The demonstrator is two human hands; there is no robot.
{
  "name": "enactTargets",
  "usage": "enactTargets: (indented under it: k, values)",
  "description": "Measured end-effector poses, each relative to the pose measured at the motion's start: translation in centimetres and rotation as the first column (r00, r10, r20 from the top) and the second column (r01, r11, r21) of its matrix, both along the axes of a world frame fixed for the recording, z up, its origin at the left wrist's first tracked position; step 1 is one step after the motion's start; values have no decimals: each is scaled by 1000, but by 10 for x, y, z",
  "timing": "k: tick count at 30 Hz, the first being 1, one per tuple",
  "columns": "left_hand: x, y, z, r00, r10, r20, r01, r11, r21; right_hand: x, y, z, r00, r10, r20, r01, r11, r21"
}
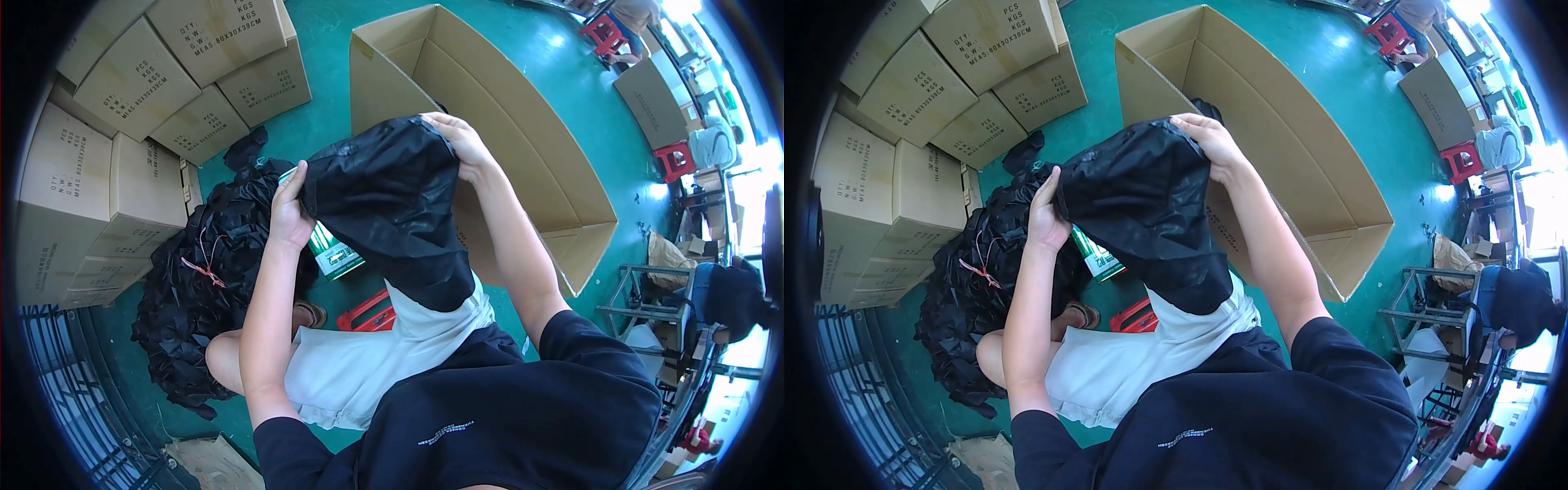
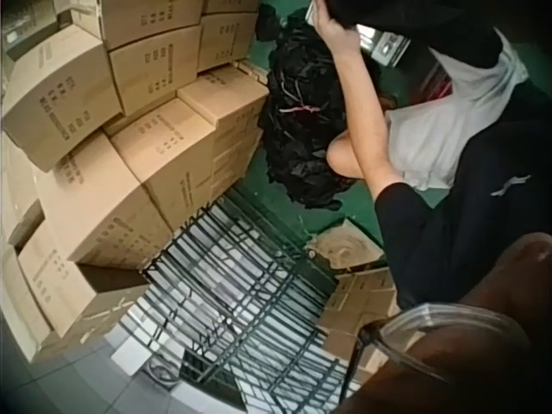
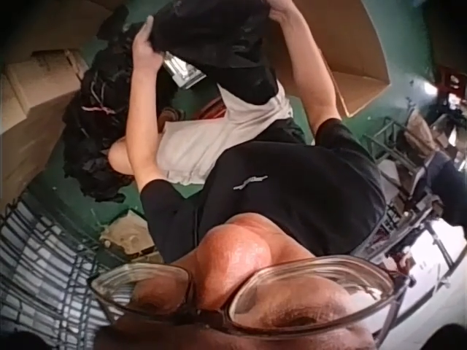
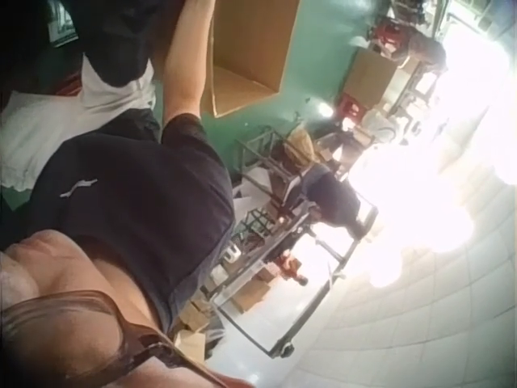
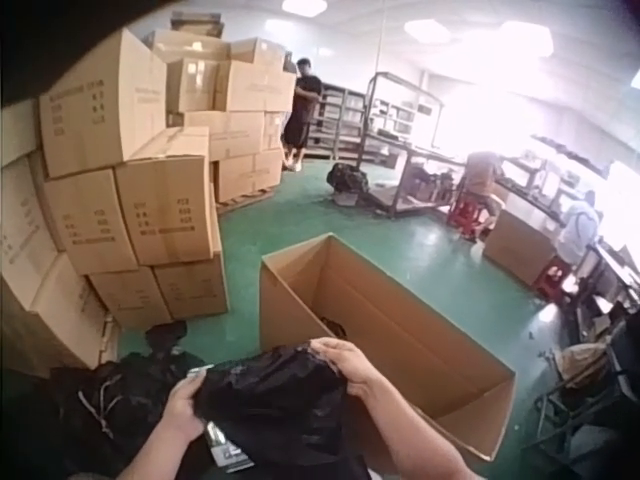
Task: Checking, weighing, and packing black fabric covers into a large cardboard box.
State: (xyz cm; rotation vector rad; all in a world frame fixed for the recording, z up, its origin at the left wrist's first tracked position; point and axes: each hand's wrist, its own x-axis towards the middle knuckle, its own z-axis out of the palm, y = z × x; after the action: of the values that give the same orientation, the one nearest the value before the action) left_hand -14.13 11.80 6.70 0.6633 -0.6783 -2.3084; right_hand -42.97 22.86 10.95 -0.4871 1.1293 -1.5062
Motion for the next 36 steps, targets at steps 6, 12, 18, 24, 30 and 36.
enactTargets:
  k: [6,12,18,24,30,36]
  values:
    - [-2,2,-64,940,-30,341,-24,988,153,-12,-20,-75,899,169,-405,47,881,472]
    - [-9,44,-79,899,-100,426,25,984,178,4,21,-104,997,-9,75,-28,875,483]
    - [-15,79,-69,905,-76,419,-2,983,185,9,50,-118,981,-90,173,22,933,360]
    - [-7,109,-41,955,21,296,-95,966,240,12,77,-104,887,-154,436,54,971,232]
    - [1,132,-40,955,-80,286,4,967,256,6,119,-116,909,-126,396,-24,935,353]
    - [5,130,-44,991,-62,116,21,945,327,23,129,-96,861,-114,495,-47,952,301]
